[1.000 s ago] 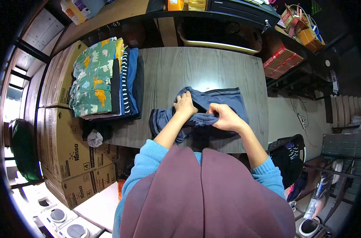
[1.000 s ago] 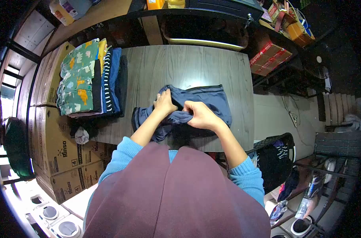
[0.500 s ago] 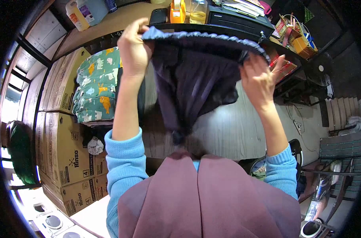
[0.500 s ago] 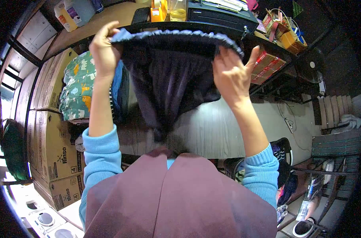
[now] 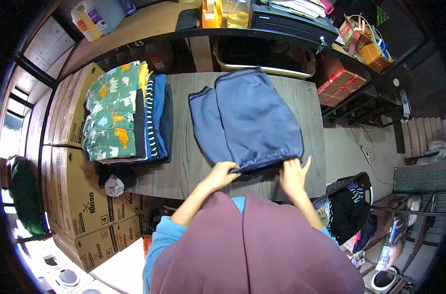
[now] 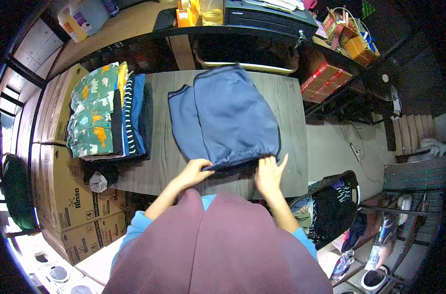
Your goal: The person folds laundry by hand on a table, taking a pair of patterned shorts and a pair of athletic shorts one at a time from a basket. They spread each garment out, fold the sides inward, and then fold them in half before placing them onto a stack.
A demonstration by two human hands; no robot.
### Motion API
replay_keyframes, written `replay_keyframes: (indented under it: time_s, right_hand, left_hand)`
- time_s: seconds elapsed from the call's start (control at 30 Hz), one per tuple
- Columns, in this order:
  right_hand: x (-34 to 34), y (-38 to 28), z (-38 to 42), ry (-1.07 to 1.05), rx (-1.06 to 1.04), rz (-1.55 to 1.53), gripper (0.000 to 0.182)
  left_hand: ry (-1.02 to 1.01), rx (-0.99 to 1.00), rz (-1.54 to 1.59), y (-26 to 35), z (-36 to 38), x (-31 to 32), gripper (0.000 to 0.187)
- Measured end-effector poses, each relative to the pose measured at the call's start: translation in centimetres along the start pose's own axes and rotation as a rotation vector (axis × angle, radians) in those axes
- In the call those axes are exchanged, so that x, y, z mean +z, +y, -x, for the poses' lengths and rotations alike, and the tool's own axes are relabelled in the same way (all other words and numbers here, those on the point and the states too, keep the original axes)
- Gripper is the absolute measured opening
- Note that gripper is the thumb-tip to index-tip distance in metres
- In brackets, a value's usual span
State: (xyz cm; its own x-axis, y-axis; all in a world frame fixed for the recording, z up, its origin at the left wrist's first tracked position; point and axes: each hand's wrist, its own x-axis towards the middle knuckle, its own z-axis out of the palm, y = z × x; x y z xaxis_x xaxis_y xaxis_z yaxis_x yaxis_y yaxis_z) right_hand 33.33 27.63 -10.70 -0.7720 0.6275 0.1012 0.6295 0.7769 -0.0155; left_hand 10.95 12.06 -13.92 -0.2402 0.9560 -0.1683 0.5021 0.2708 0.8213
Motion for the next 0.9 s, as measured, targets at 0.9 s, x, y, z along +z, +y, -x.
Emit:
replay_keyframes:
  time_s: [0.9]
  right_hand:
    - [0.1,-3.6,-3.2,-0.334,-0.284,-0.264,0.028]
  left_hand:
    - [0.512,0.514,-0.059,9.4,-7.9,-7.3,0.016]
